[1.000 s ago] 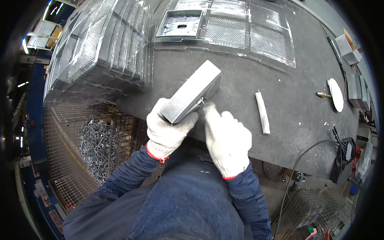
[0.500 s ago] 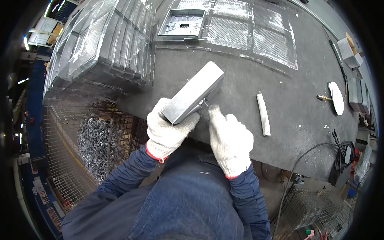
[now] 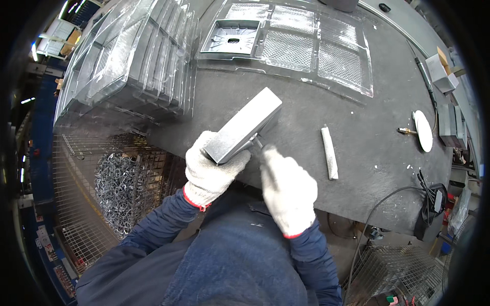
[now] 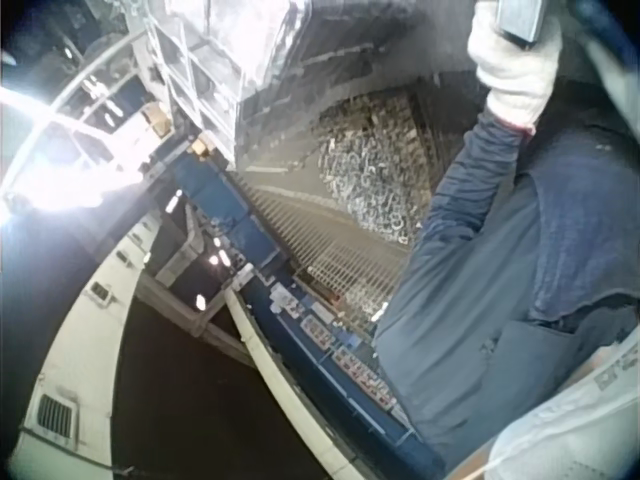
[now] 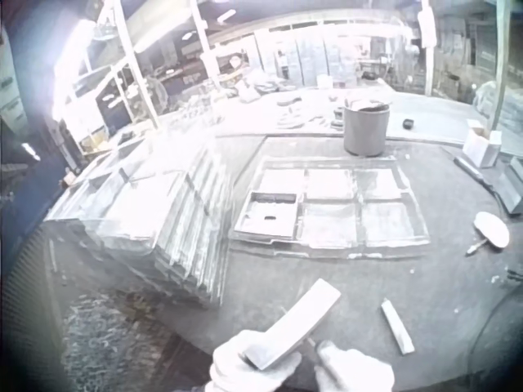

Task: The person files and deburrs the edges of a metal component using a hand file.

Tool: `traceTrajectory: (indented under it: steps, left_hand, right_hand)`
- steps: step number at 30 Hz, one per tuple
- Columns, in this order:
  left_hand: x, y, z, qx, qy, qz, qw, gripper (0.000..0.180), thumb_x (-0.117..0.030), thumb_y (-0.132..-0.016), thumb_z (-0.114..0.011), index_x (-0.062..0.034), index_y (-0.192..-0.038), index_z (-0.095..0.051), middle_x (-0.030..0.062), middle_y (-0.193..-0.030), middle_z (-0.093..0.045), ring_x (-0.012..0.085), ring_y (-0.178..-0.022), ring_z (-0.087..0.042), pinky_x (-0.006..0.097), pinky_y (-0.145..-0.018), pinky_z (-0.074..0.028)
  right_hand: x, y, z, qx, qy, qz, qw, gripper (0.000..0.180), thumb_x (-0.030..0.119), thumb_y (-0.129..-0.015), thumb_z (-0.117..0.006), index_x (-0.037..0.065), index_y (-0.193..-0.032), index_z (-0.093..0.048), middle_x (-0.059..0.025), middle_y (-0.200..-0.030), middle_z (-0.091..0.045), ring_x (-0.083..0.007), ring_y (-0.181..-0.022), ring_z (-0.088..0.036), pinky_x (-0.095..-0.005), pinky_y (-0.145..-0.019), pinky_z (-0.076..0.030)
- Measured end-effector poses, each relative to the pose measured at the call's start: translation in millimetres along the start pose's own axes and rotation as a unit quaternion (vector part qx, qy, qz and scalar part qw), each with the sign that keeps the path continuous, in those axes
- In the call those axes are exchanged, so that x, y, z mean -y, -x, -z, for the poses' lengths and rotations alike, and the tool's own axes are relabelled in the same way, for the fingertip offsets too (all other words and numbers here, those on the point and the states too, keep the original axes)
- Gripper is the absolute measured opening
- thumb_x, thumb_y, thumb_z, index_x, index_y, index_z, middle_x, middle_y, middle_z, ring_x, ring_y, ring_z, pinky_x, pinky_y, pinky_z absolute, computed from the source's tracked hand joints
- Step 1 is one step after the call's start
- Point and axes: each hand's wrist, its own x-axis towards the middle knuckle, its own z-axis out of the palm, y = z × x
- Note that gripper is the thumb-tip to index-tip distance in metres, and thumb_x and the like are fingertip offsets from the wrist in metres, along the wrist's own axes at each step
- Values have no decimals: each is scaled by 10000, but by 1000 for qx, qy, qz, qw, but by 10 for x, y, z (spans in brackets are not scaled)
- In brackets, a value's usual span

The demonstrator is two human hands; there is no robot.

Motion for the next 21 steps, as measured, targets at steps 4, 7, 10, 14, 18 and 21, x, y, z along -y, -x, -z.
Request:
traceTrajectory:
  steps: [4, 7, 10, 14, 18, 21]
  left_hand:
    - [-59, -9, 2, -6, -2, 0, 1000, 385, -101, -807, -969, -19, -1103, -738, 120, -1018, -835, 173, -911, -798, 347, -799, -630]
    - [-39, -4, 21, -3, -14, 0, 1000, 386, -109, -803, -972, -22, -1099, -739, 118, -1018, -835, 169, -909, -796, 345, -795, -629]
    - [-53, -16, 4, -4, -10, 1, 1000, 387, -107, -799, -973, -23, -1095, -739, 115, -1012, -835, 166, -903, -795, 342, -793, -627]
    - [-81, -18, -22, -2, -27, -13, 1000, 377, -99, -796, -968, -22, -1082, -735, 107, -988, -833, 162, -884, -791, 338, -781, -621]
    - [-69, -32, -17, -8, -9, 6, 1000, 375, -96, -792, -966, -23, -1074, -730, 101, -975, -825, 157, -868, -782, 339, -769, -616]
    - [-98, -21, 16, -9, -3, 0, 1000, 380, -77, -794, -956, -17, -1092, -728, 106, -1008, -821, 167, -900, -779, 334, -789, -614]
  right_hand:
    - [20, 5, 91, 24, 60, 3, 998, 368, 204, -929, -837, 177, -1286, -751, -58, -795, -612, -252, -629, -654, -394, -587, -528]
    - [97, -90, 127, 55, 65, -39, 996, 383, 50, -879, -832, 105, -1254, -781, -120, -977, -780, -314, -862, -777, -391, -798, -620]
    - [108, 37, 133, 81, 40, -39, 995, 383, 65, -891, -824, 103, -1268, -777, -120, -967, -771, -311, -858, -773, -398, -795, -618]
    - [-102, 48, -26, -36, 48, 24, 998, 379, 191, -931, -840, 152, -1294, -740, -59, -784, -599, -247, -608, -635, -374, -580, -524]
    - [36, 112, 177, -4, -45, -15, 999, 357, 95, -884, -861, 95, -1232, -778, -93, -850, -725, -266, -697, -725, -367, -659, -594]
    - [-93, 232, 487, -42, -99, -34, 994, 347, -3, -858, -853, 49, -1197, -805, -146, -1023, -828, -276, -851, -815, -331, -786, -647]
